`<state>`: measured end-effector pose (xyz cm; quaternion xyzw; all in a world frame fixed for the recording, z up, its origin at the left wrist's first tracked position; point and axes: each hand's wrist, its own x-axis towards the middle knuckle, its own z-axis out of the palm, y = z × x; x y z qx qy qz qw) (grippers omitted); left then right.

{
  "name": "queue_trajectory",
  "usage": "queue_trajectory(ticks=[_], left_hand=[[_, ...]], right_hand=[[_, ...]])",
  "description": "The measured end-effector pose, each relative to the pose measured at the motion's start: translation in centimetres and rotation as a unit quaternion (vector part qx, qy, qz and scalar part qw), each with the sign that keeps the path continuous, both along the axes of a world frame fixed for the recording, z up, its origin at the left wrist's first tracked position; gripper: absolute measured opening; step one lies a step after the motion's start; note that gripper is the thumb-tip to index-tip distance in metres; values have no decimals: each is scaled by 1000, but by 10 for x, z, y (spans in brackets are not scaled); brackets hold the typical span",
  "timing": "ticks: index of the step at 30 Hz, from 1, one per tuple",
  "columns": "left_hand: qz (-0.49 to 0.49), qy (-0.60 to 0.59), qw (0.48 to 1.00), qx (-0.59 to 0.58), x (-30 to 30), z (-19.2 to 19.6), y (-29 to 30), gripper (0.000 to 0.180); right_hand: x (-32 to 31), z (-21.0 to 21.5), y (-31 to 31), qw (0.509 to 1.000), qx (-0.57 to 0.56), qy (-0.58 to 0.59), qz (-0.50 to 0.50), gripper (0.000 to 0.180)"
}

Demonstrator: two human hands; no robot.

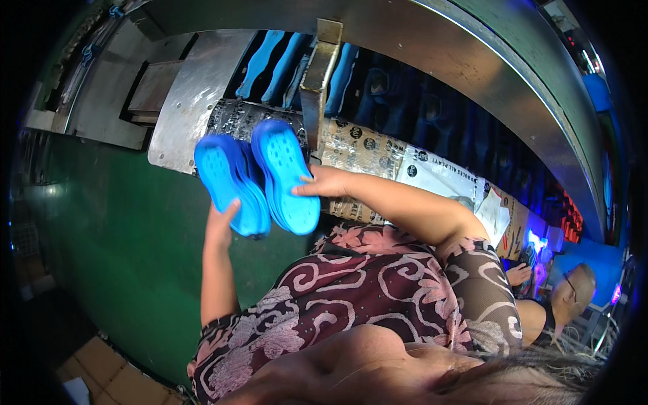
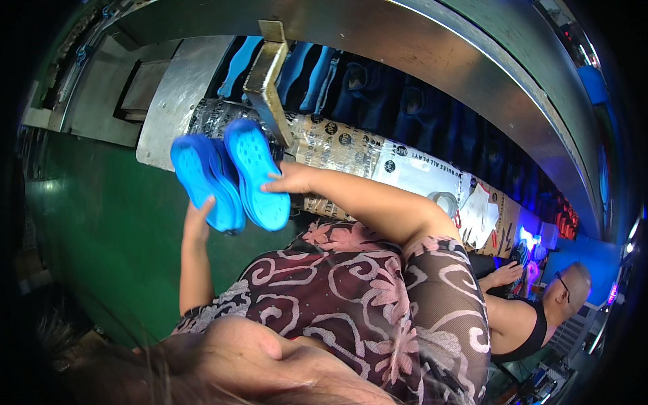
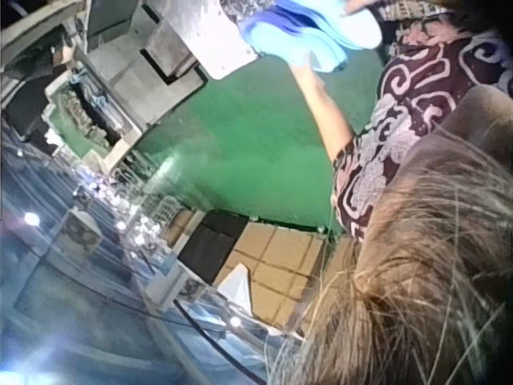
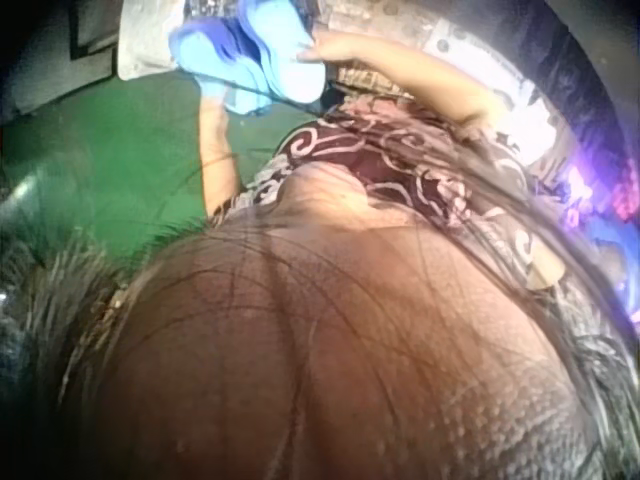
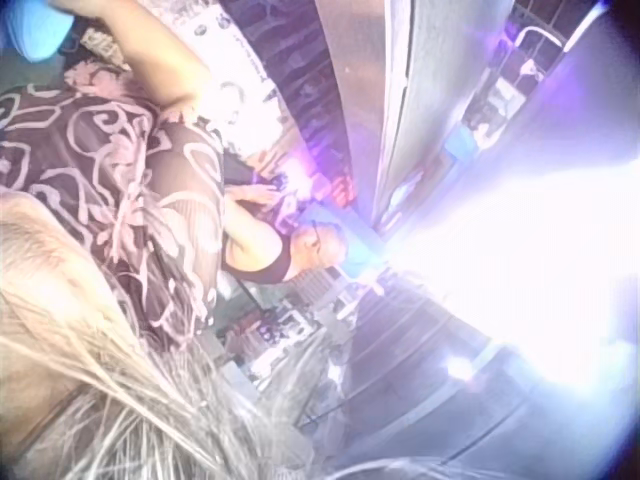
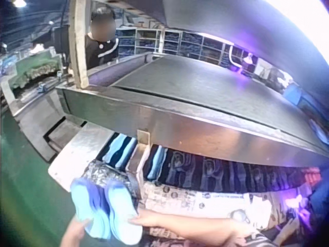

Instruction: The person takes shoe soles, applies adhesive onto them using a brush dipped in a container, and places the soles onto a conveyor belt.

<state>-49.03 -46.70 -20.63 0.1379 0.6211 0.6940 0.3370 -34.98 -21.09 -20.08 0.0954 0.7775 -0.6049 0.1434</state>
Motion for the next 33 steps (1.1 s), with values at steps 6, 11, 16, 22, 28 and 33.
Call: queue_trajectory(ticks=[6, 11, 16, 22, 28, 33], left_hand=[[93, 6, 995, -42, 117, -19, 3, 53], [42, 125, 989, -70, 167, -11, 23, 55], [-43, 151, 982, -108, 179, -4, 48, 61], [-206, 234, 942, -121, 130, 11, 115, 65], [-178, 188, 952, -162, 72, 1, 175, 54], [39, 551, 822, -138, 100, -19, 189, 62]], right_hand=[[48, 41, 14, 964, 234, -69, 104, 73], [92, 43, 32, 959, 248, -109, 86, 71], [147, 19, 56, 975, 203, -83, 14, 70], [180, 5, 80, 955, 257, -110, -102, 76], [158, 11, 76, 940, 259, -113, -193, 67], [190, 31, 89, 939, 291, -83, -161, 78]])
